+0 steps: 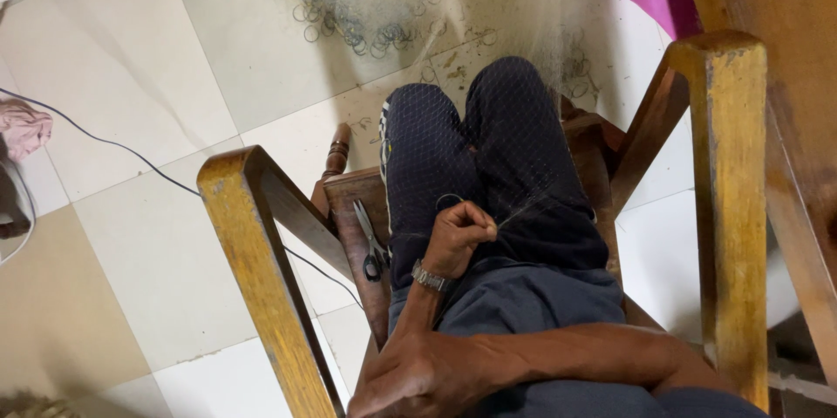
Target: Repairing a fishing net using a netting needle and scissors
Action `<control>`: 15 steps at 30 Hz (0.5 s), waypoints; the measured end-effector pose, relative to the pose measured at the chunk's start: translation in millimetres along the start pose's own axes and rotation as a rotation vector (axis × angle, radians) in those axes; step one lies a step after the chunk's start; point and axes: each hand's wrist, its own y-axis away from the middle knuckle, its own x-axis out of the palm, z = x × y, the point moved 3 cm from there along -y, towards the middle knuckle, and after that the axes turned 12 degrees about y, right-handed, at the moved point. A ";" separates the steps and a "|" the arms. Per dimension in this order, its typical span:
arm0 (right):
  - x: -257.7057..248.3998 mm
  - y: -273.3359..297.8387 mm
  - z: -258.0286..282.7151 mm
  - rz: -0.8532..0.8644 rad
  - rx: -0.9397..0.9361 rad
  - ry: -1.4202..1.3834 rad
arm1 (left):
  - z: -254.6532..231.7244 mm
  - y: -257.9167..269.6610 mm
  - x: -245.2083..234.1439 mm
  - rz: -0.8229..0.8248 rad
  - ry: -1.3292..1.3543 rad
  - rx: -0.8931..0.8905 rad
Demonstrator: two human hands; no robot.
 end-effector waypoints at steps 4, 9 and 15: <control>-5.0 0.9 5.5 -0.053 0.006 0.034 | -1.9 1.7 1.2 0.016 -0.017 -0.003; -6.5 6.1 8.6 -0.077 0.105 -0.029 | -4.5 0.1 0.7 0.034 -0.048 -0.005; -6.1 11.2 3.4 -0.027 0.066 0.056 | -5.6 -4.9 5.7 -0.149 -0.126 -0.053</control>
